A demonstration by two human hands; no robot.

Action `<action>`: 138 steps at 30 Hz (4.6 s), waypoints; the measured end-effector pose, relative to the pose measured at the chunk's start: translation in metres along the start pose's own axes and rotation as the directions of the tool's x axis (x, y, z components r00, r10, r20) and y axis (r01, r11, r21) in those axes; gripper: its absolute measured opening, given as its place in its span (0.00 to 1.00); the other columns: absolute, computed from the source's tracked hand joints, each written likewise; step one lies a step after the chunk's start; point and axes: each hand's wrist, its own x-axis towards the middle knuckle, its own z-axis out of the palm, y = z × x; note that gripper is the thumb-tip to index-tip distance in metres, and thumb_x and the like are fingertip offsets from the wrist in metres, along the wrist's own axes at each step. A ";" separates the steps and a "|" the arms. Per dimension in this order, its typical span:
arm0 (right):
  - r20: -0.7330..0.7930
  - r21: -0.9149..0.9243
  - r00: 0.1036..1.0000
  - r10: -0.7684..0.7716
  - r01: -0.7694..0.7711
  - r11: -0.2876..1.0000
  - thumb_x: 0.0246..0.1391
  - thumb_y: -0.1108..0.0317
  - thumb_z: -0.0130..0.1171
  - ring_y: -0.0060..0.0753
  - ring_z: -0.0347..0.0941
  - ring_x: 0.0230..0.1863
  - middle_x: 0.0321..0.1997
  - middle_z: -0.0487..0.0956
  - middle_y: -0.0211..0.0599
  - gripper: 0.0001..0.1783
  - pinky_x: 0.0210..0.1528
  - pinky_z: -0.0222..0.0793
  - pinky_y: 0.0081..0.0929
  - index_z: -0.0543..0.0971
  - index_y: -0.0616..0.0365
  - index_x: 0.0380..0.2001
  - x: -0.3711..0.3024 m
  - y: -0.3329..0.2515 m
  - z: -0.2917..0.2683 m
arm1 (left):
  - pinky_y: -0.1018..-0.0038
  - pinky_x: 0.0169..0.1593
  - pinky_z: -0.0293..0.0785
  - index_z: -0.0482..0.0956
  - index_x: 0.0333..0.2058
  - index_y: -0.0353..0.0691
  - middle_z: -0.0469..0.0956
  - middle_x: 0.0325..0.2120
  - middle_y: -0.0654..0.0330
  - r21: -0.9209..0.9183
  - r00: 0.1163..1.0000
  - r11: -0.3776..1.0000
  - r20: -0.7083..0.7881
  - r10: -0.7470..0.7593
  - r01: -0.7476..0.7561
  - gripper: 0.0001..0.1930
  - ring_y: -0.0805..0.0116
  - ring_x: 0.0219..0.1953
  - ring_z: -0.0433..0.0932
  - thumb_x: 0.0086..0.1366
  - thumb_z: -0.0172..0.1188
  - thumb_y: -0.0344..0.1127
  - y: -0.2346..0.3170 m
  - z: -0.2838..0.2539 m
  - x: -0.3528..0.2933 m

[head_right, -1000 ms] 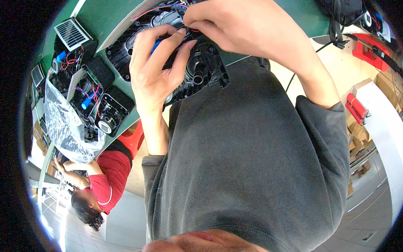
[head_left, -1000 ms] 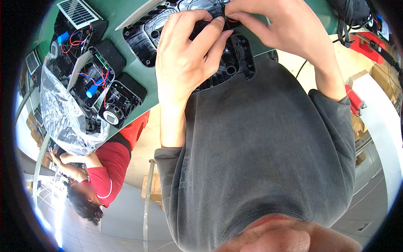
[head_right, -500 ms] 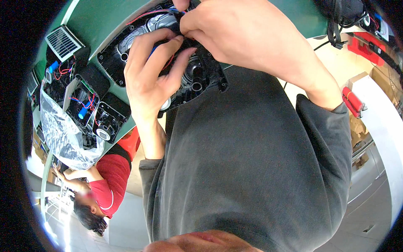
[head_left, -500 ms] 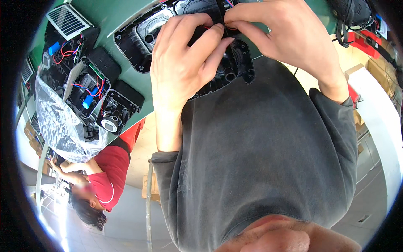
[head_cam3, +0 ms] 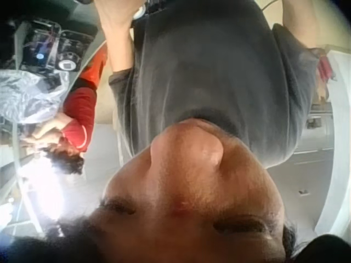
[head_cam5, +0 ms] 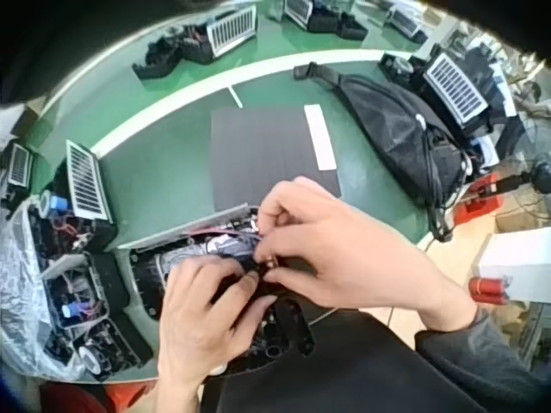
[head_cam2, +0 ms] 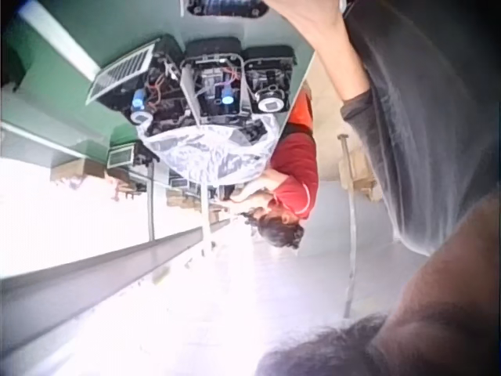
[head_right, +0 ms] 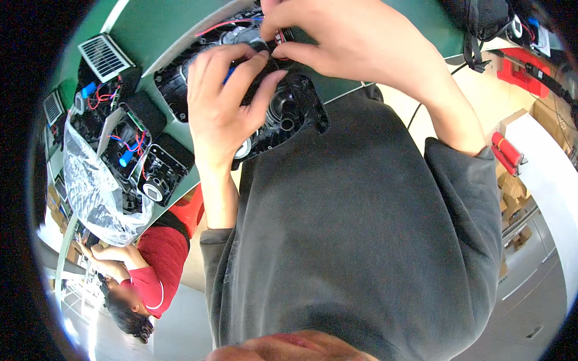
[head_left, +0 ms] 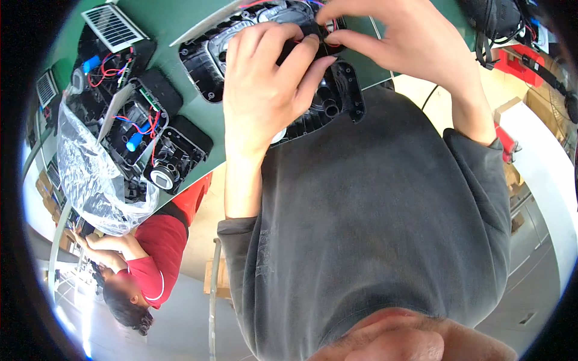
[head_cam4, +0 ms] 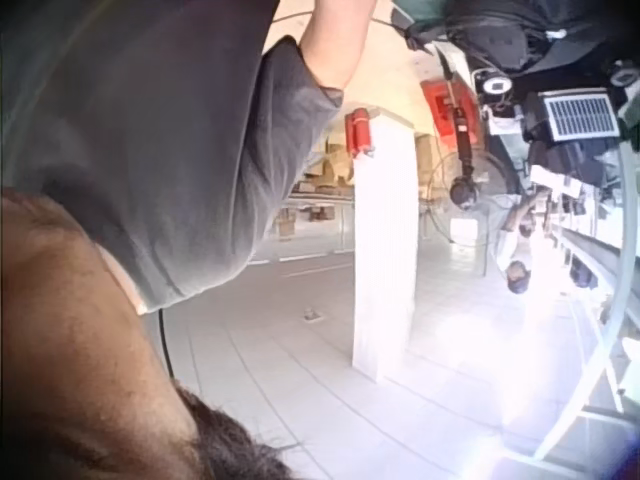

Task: Assembling electronic speaker and lighting components by connecting wires and housing parts.

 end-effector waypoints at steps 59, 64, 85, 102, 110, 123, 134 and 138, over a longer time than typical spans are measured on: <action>-0.074 -0.438 0.911 -0.407 0.336 0.833 0.39 0.59 0.72 0.55 0.71 0.58 0.59 0.75 0.42 0.21 0.60 0.71 0.49 0.85 0.51 0.40 -0.037 0.055 0.036 | 0.58 0.59 0.64 0.84 0.38 0.31 0.73 0.47 0.48 0.253 0.958 0.963 0.288 0.012 -0.088 0.35 0.50 0.57 0.69 0.41 0.78 0.58 0.007 -0.058 0.053; -0.079 -0.421 0.876 -0.476 0.404 0.812 0.40 0.59 0.69 0.55 0.71 0.58 0.59 0.76 0.44 0.23 0.62 0.69 0.50 0.87 0.53 0.43 -0.036 0.057 0.037 | 0.55 0.63 0.63 0.83 0.42 0.32 0.72 0.54 0.42 0.135 0.992 0.989 0.117 0.036 -0.052 0.35 0.45 0.61 0.69 0.47 0.76 0.59 0.000 -0.080 0.020; -0.167 -0.453 0.891 -0.422 0.311 0.835 0.39 0.50 0.79 0.46 0.69 0.58 0.55 0.77 0.34 0.21 0.59 0.69 0.42 0.85 0.50 0.33 -0.058 0.055 0.059 | 0.60 0.59 0.71 0.89 0.43 0.44 0.78 0.54 0.55 0.439 0.919 0.821 -0.311 -0.243 0.365 0.18 0.55 0.57 0.74 0.53 0.80 0.39 -0.022 -0.156 -0.103; -0.282 -0.262 0.865 -0.415 0.347 0.901 0.39 0.63 0.74 0.42 0.75 0.46 0.50 0.79 0.40 0.17 0.49 0.73 0.36 0.87 0.56 0.35 -0.076 0.049 0.030 | 0.58 0.56 0.71 0.84 0.43 0.43 0.78 0.50 0.59 0.029 0.996 0.996 0.029 0.082 -0.083 0.26 0.53 0.55 0.76 0.46 0.80 0.46 0.038 -0.027 -0.021; -0.169 -0.421 0.888 -0.428 0.327 0.846 0.38 0.57 0.76 0.47 0.76 0.49 0.50 0.80 0.38 0.19 0.47 0.77 0.41 0.86 0.52 0.35 -0.092 0.047 0.037 | 0.53 0.61 0.68 0.81 0.50 0.40 0.75 0.54 0.54 -0.038 0.991 0.999 0.133 -0.022 0.028 0.40 0.50 0.58 0.73 0.39 0.81 0.55 0.049 -0.013 -0.030; -0.280 -0.332 0.854 -0.440 0.344 0.878 0.40 0.55 0.78 0.45 0.79 0.46 0.44 0.82 0.36 0.22 0.45 0.79 0.38 0.85 0.54 0.36 -0.094 0.060 0.057 | 0.51 0.63 0.67 0.81 0.50 0.43 0.72 0.53 0.53 -0.087 0.993 0.996 0.116 0.014 -0.004 0.37 0.50 0.60 0.69 0.43 0.76 0.59 0.041 -0.004 -0.034; -0.168 -0.416 0.901 -0.400 0.303 0.857 0.37 0.47 0.80 0.46 0.78 0.45 0.44 0.78 0.36 0.28 0.44 0.78 0.40 0.83 0.53 0.36 -0.089 0.052 0.053 | 0.49 0.64 0.62 0.84 0.50 0.51 0.72 0.55 0.54 0.131 0.965 0.990 0.248 -0.088 0.056 0.40 0.52 0.60 0.69 0.41 0.73 0.70 0.056 -0.016 -0.018; -0.176 -0.352 0.887 -0.427 0.348 0.869 0.38 0.46 0.79 0.49 0.78 0.43 0.43 0.79 0.42 0.30 0.44 0.77 0.42 0.84 0.56 0.38 -0.090 0.063 0.060 | 0.44 0.64 0.58 0.83 0.44 0.51 0.73 0.52 0.52 0.144 0.955 0.987 0.277 -0.103 0.065 0.37 0.51 0.60 0.69 0.41 0.72 0.71 0.054 -0.013 -0.024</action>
